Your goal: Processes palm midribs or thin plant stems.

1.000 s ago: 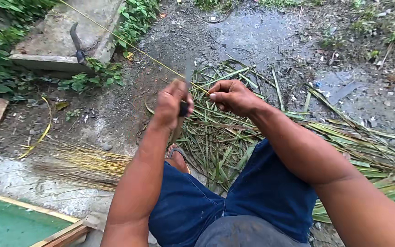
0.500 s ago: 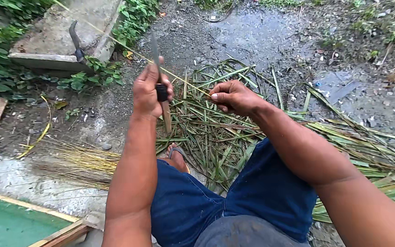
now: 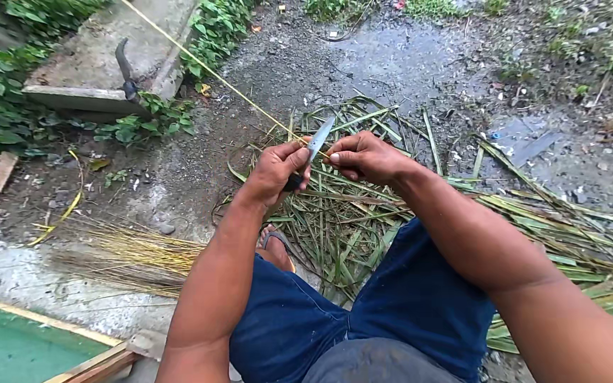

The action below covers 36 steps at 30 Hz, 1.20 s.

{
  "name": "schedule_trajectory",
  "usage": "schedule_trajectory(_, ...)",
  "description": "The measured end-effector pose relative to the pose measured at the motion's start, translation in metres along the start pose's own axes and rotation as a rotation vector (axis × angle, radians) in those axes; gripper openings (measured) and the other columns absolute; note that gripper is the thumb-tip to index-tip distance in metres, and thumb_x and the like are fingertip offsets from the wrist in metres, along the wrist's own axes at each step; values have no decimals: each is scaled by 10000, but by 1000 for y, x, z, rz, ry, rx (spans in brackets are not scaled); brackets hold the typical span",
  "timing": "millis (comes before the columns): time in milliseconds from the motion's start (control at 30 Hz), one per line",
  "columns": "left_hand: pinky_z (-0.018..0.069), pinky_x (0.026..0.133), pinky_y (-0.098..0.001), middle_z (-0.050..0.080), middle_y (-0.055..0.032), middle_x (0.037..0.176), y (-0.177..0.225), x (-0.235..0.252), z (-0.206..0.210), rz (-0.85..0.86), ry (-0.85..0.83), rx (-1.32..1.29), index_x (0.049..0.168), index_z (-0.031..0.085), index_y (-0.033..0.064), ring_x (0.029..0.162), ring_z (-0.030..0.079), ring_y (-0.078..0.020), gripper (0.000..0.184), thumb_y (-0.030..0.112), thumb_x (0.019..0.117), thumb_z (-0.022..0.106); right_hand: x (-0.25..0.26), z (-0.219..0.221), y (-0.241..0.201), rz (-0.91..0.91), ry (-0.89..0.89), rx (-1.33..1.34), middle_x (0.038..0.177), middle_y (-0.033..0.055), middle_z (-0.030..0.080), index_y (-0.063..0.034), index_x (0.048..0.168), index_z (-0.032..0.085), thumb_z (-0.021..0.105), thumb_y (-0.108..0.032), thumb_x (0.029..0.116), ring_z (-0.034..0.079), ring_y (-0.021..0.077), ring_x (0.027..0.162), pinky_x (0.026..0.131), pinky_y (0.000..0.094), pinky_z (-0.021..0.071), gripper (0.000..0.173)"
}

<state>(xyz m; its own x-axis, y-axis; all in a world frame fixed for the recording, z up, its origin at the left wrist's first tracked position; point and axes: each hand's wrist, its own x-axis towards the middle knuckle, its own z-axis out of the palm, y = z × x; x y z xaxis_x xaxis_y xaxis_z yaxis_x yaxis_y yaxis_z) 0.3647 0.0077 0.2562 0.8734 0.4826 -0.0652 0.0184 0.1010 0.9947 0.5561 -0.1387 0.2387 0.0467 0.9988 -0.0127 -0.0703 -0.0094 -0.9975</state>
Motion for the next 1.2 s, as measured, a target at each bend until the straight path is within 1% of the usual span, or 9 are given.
schedule_trajectory(167,540,470,-228,581,48,664,18,9,-27,114,211,-63,1366,530,154,512,583,-72,333,276,1133,325,-4,2,-3,13,11,-43,701,-19,608,5,1051,700,534,-78,1045,453,7,479,425,163,377,186)
schedule_trajectory(300,545,493,-236,634,6,715,-4,-1,10,-37,0,76,1336,596,67,544,604,-84,301,154,1076,472,-2,5,-2,-26,77,-112,695,-16,608,0,1040,692,557,-80,1034,475,17,490,444,176,404,157)
schedule_trajectory(467,535,456,-227,587,37,682,14,11,-18,74,242,-57,1368,540,132,517,590,-80,328,272,1130,361,-5,5,-2,-107,87,-299,755,14,633,4,1061,706,569,-95,1032,505,33,522,485,198,448,171)
schedule_trajectory(633,536,476,-213,615,28,710,2,4,-1,-5,85,22,1369,550,92,532,594,-63,311,195,1101,431,-4,5,-4,-122,136,-477,813,34,661,1,1076,701,572,-98,1034,544,34,555,538,216,499,168)
schedule_trajectory(767,533,458,-235,582,39,676,18,15,-25,83,340,-75,1365,547,151,516,587,-83,346,314,1133,349,-7,3,-5,-129,159,-543,880,56,674,-7,1084,707,578,-104,1031,576,66,591,584,258,535,170)
schedule_trajectory(833,536,462,-228,581,40,691,9,7,-8,28,236,7,1376,517,132,520,586,-71,334,280,1127,350,-5,2,-5,-123,137,-484,826,40,666,-3,1077,711,566,-100,1036,551,47,561,545,231,506,179)
schedule_trajectory(933,545,494,-231,649,8,733,-6,2,11,-20,-20,93,1328,606,64,551,610,-77,304,165,1076,469,-2,0,-2,-92,63,-226,724,-6,615,11,1071,694,525,-89,1051,487,19,507,467,182,426,198)
schedule_trajectory(1100,550,459,-234,603,18,683,9,10,-9,83,173,-76,1396,520,89,514,605,-87,335,217,1123,374,-5,1,-5,-16,26,-26,674,-31,572,4,1091,688,502,-96,1059,445,11,471,424,166,381,214)
schedule_trajectory(1200,548,481,-234,621,13,690,-1,-1,4,28,56,20,1366,556,64,530,606,-83,325,179,1088,433,-5,1,-3,-17,15,-10,659,-39,567,-7,1061,682,493,-85,1055,436,4,463,416,157,369,205)
